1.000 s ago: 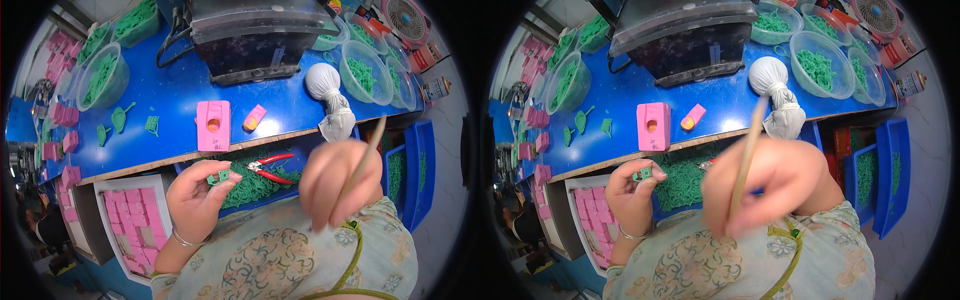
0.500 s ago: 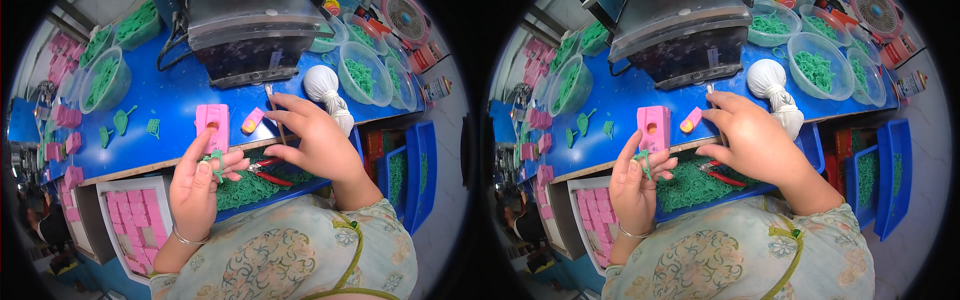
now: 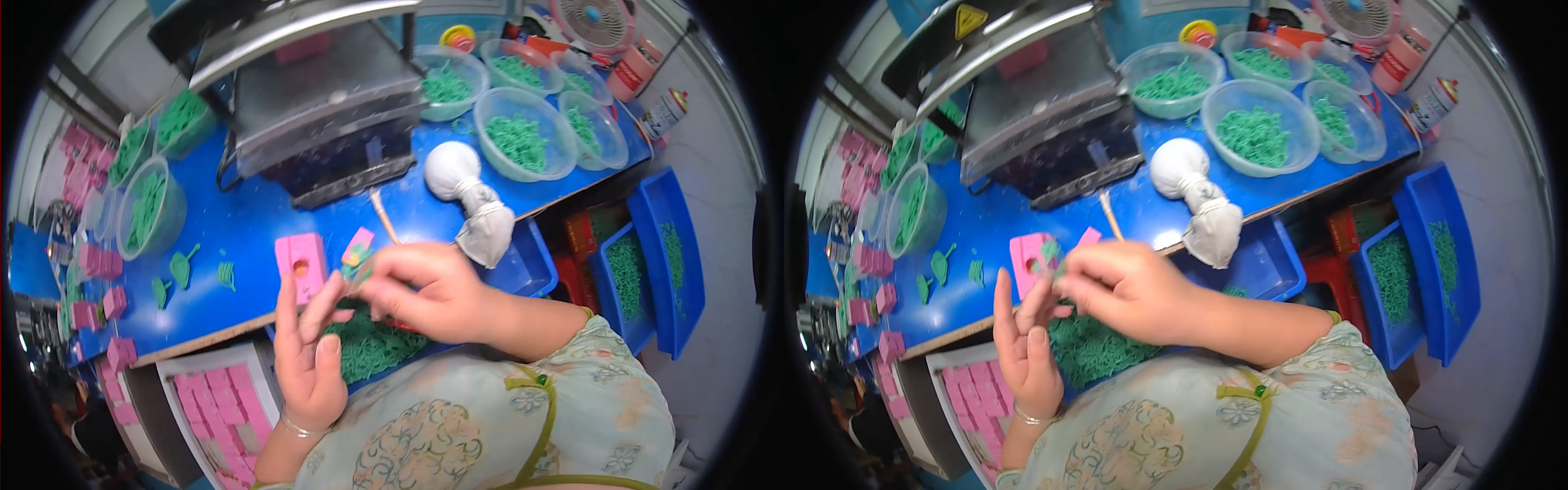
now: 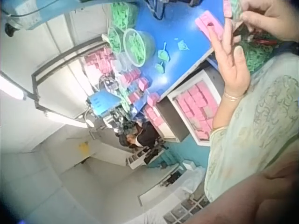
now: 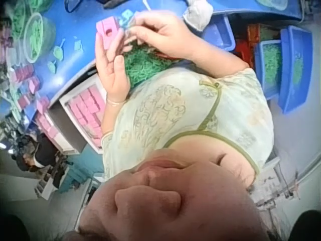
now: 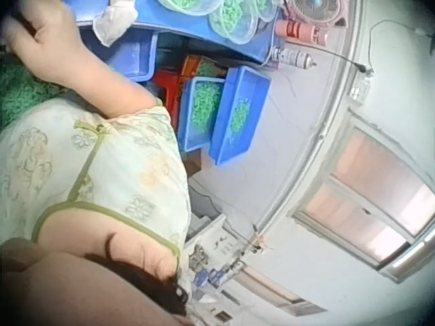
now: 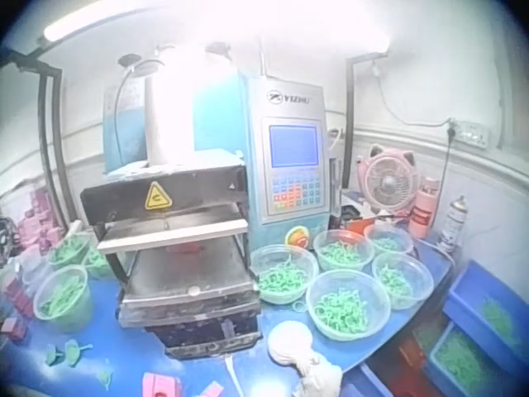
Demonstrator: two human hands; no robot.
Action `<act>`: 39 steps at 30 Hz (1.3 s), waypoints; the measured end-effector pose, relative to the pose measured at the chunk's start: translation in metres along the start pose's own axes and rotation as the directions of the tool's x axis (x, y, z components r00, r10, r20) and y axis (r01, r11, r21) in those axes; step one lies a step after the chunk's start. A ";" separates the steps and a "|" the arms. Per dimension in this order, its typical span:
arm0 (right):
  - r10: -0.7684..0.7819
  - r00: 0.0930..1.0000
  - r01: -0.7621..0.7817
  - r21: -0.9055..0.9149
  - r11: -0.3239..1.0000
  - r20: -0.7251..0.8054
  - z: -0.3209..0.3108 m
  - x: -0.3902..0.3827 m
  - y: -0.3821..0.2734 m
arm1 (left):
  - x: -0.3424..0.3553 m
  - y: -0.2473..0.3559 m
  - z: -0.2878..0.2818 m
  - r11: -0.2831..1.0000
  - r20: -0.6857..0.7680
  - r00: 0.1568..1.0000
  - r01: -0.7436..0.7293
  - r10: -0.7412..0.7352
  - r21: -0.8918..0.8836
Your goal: Removing wax jewelry patterns from rubber molds and cleaning them using precision tools.
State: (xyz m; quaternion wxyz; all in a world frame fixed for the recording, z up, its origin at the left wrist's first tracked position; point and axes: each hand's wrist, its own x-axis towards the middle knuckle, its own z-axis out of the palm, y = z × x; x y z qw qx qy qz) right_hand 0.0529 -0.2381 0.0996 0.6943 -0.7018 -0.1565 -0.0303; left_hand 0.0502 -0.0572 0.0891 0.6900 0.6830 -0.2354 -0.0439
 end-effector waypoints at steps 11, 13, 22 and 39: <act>-0.696 0.524 -0.145 -0.857 0.495 -0.491 -0.135 0.001 -0.050 | 0.012 -0.009 -0.010 0.438 0.034 0.969 -0.142 0.245 0.888; -0.658 0.568 -0.232 -0.863 0.448 -0.494 -0.141 -0.003 -0.053 | 0.022 -0.012 -0.011 0.259 -0.017 0.961 -0.057 0.276 0.964; -0.212 0.771 -0.507 -0.780 0.366 -0.601 -0.160 -0.018 -0.031 | 0.044 -0.036 -0.017 0.418 -0.080 0.994 0.040 0.079 0.908; -0.628 0.734 0.670 -0.425 0.608 0.258 0.014 -0.006 0.003 | -0.014 -0.004 0.004 0.634 0.267 0.907 0.418 -0.324 -0.651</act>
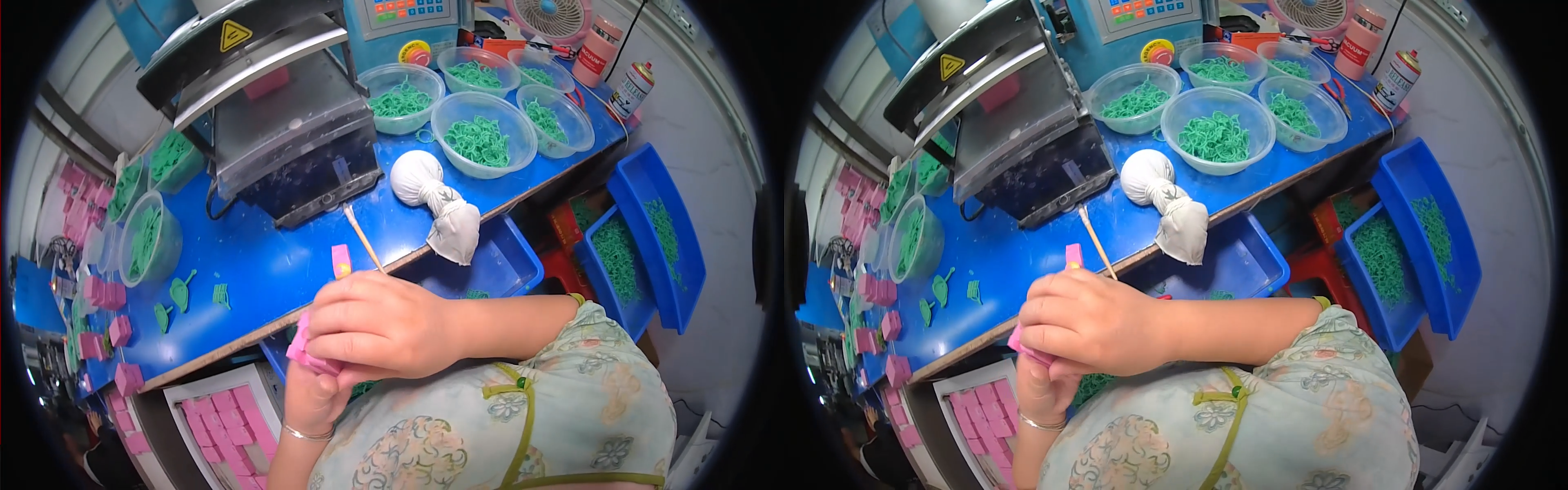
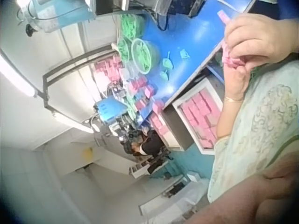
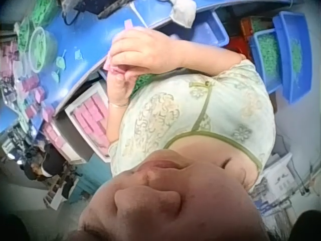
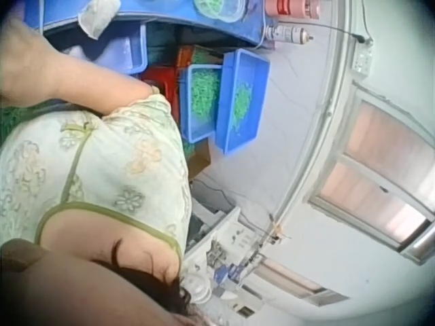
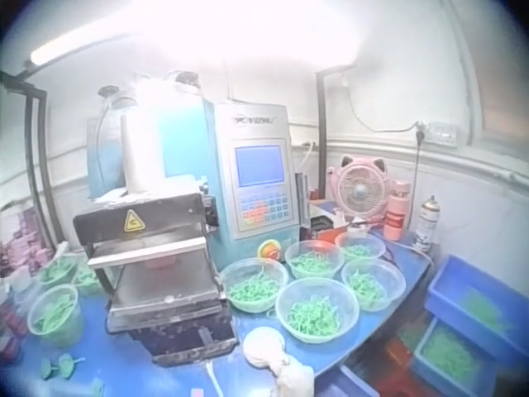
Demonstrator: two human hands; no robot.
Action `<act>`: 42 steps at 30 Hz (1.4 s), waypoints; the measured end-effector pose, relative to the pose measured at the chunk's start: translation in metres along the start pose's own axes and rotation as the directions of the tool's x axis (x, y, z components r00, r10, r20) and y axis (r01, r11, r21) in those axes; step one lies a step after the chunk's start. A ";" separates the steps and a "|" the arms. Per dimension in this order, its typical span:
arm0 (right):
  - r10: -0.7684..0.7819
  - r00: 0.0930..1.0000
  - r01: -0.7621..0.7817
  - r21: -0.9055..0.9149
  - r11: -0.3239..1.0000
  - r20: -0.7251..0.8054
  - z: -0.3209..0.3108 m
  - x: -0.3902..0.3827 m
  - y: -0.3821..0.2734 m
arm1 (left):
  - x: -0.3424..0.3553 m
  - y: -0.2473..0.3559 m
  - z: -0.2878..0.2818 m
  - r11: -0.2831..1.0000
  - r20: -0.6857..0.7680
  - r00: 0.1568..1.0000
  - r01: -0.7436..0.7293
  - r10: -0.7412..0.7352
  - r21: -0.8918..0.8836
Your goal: Removing wax jewelry patterns from rubber molds and cleaning them using precision tools.
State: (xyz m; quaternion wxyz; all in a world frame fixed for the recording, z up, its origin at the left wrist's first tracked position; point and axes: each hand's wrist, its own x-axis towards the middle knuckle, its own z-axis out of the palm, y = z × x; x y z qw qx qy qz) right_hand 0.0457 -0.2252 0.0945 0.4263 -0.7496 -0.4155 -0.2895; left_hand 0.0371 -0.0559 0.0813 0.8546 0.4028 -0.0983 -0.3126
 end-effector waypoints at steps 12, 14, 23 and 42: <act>0.185 0.966 -0.255 -0.559 0.789 -0.179 -0.025 -0.042 -0.017 | -0.015 -0.023 -0.029 0.922 -0.200 0.979 -0.048 -0.032 -0.385; 0.330 0.893 -0.442 -0.726 0.527 -0.305 -0.042 -0.039 0.008 | -0.022 -0.029 -0.032 0.941 -0.150 0.989 -0.048 -0.003 -0.334; 0.232 0.845 -0.360 -0.191 0.913 -0.482 -0.030 -0.051 -0.004 | -0.034 -0.034 -0.035 0.907 -0.197 0.980 -0.045 -0.043 -0.419; 0.184 0.981 -0.194 -0.389 0.901 -0.064 -0.028 -0.038 -0.007 | -0.010 -0.045 -0.026 0.885 0.140 0.987 0.128 -0.073 -0.447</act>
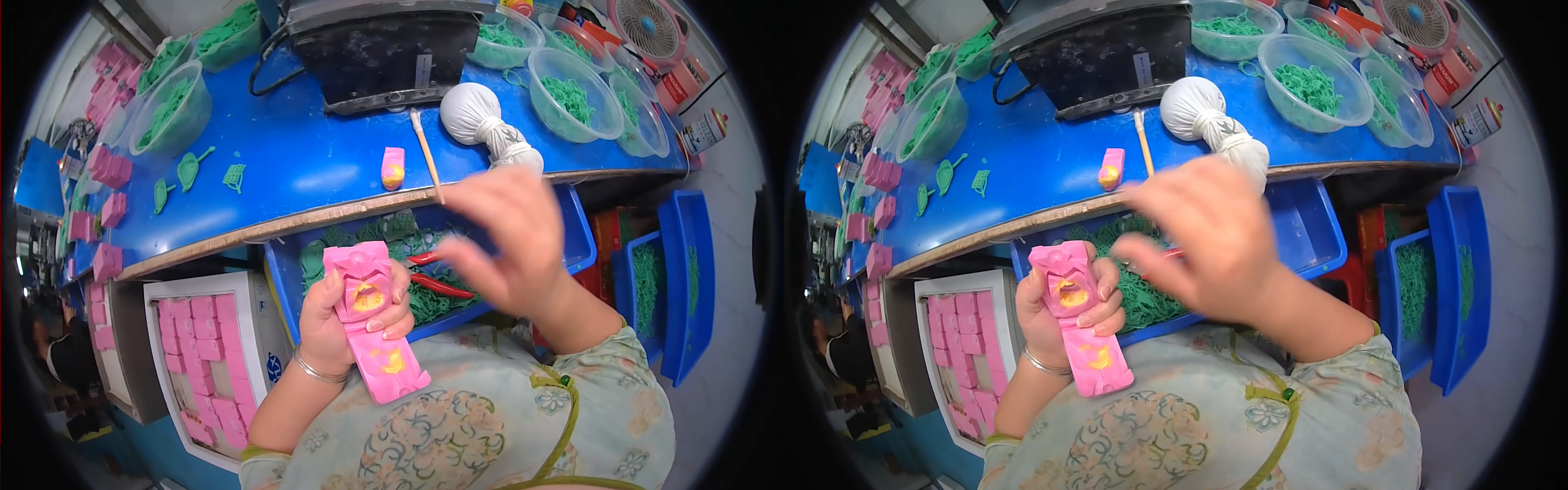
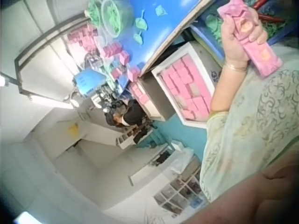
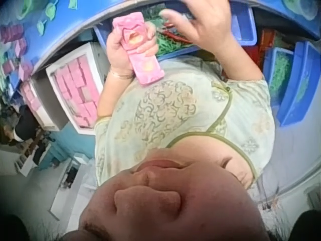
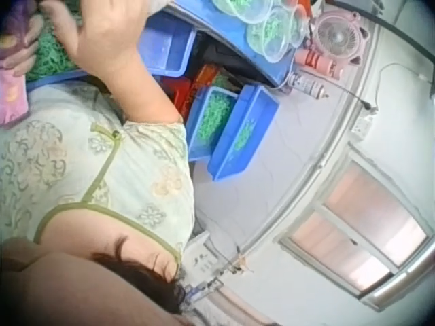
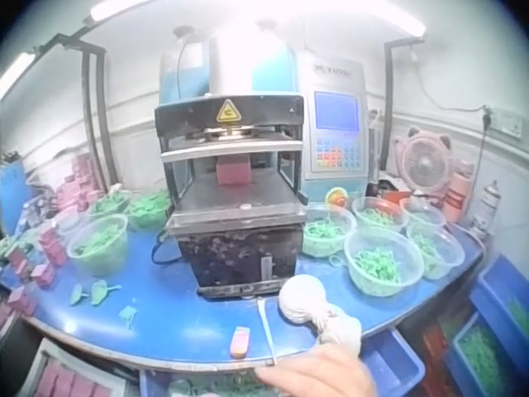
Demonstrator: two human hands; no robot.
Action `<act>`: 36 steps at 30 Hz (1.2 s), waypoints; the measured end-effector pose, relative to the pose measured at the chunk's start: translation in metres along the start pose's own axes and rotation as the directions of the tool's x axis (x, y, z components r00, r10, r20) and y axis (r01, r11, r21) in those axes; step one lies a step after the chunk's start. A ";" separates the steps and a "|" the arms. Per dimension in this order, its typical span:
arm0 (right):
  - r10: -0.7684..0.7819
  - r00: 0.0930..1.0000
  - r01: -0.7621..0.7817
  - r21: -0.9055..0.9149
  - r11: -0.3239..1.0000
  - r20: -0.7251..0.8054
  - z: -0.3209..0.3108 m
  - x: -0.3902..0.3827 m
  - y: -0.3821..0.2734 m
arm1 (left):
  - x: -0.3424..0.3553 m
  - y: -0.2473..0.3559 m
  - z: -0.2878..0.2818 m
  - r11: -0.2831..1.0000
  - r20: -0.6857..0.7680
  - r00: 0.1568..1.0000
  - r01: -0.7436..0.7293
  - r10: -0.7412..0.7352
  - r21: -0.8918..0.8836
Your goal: Removing wax jewelry patterns from rubber molds and cleaning them using precision tools.
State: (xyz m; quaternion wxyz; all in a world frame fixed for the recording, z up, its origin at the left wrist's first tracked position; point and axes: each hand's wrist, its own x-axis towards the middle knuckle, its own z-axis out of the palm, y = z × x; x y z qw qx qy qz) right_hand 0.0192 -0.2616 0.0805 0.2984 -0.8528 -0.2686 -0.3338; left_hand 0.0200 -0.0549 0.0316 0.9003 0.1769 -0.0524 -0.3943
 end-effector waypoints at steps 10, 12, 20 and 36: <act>0.267 0.916 -0.397 0.579 0.712 0.301 0.034 -0.001 -0.018 | -0.006 0.015 0.010 0.569 0.038 0.881 -0.337 0.471 0.750; 0.220 0.929 -0.359 0.567 0.741 0.299 0.037 -0.002 -0.017 | -0.012 0.017 0.009 0.337 0.189 0.851 -0.385 0.490 0.859; 0.235 0.933 -0.356 0.605 0.712 0.271 0.044 -0.003 -0.017 | -0.014 0.014 0.014 0.530 0.004 0.914 -0.238 0.405 0.814; 0.021 0.950 0.028 -0.151 0.988 0.311 0.041 0.027 0.013 | -0.026 0.015 0.007 0.489 -0.242 0.845 -0.026 0.476 0.872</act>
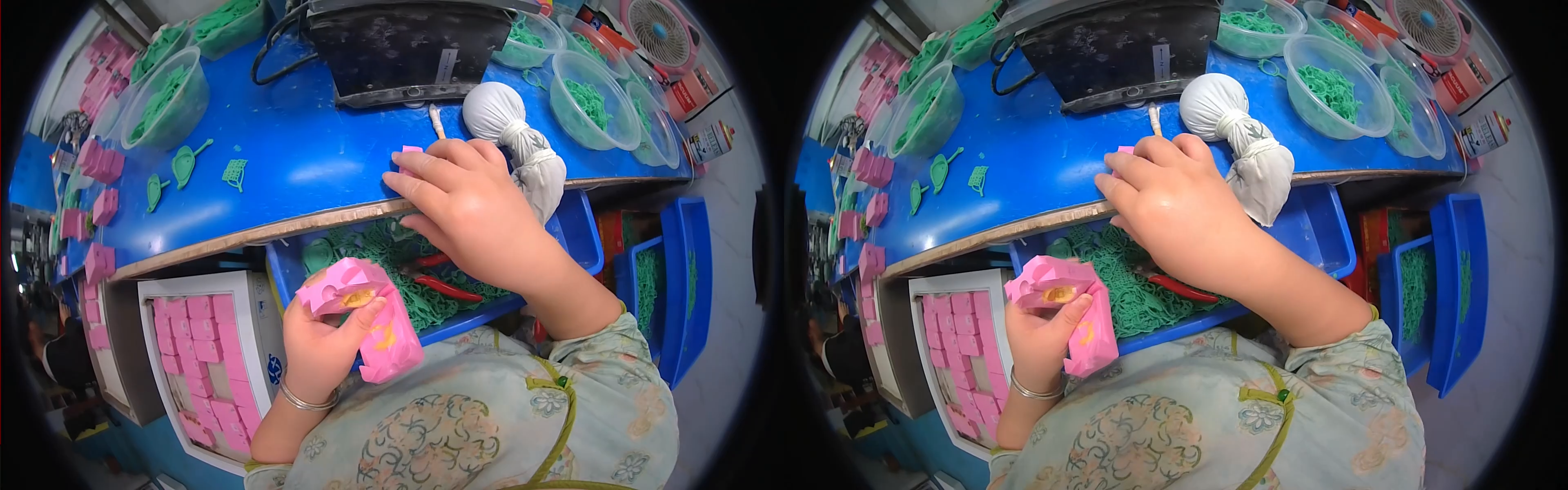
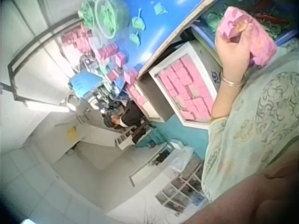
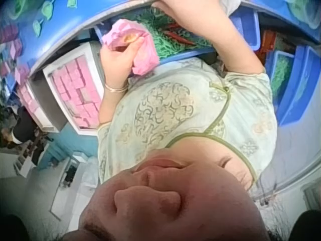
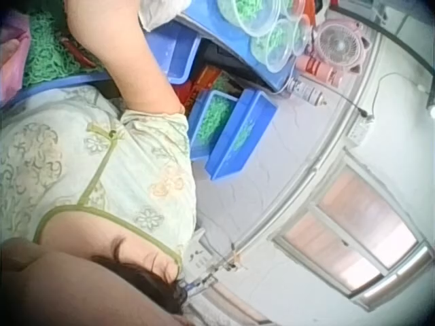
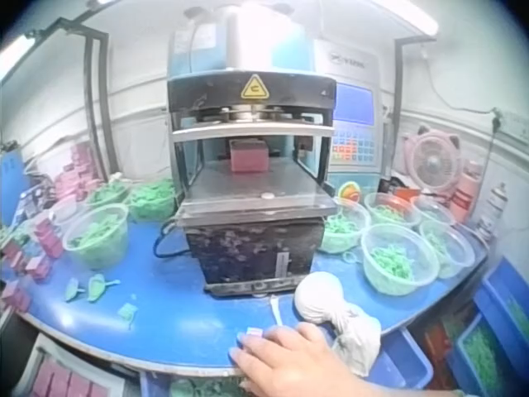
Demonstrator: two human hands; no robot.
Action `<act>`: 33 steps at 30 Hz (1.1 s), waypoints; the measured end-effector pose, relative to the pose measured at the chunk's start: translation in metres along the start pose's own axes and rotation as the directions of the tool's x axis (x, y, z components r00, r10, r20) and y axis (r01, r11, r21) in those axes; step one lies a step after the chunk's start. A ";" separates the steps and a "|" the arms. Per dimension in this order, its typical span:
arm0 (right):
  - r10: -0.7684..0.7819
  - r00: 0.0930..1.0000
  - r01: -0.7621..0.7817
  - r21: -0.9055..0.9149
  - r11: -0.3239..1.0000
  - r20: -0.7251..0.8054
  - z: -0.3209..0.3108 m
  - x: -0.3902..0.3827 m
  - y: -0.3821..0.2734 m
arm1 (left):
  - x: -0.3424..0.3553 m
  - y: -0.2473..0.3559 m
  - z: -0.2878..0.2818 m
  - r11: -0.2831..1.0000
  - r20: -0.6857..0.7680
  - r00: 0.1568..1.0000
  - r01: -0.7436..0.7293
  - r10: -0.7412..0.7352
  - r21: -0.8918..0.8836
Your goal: Removing wax jewelry patterns from rubber molds and cleaning them using precision tools.
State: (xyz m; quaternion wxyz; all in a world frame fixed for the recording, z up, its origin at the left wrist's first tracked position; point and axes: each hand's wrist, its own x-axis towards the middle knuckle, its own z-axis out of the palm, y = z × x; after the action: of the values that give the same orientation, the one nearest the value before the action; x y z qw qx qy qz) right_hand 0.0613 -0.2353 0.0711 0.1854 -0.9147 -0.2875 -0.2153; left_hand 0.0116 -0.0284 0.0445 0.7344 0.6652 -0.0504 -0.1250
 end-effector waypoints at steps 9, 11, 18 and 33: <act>-0.090 0.982 0.094 0.020 0.995 -0.164 0.002 -0.005 -0.006 | 0.005 0.005 0.005 0.999 0.008 1.000 0.026 -0.027 0.018; -0.047 0.998 0.040 -0.115 0.992 -0.052 0.005 -0.005 -0.001 | 0.007 -0.001 0.002 0.960 0.023 0.987 -0.159 0.158 0.229; -0.070 0.994 0.084 0.159 0.984 -0.090 0.010 -0.006 0.003 | 0.004 -0.006 0.001 0.930 -0.082 0.961 -0.232 0.265 0.284; 0.092 0.920 0.010 0.258 0.966 -0.381 -0.022 -0.006 0.021 | 0.008 0.000 0.001 0.465 0.214 0.800 -0.518 0.560 0.718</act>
State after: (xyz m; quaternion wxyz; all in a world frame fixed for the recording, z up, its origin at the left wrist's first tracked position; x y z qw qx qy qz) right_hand 0.0633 -0.2640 0.0816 0.3591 -0.8280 -0.2506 -0.3502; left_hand 0.0192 -0.0311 0.0442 0.3958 0.8578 -0.2849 0.1622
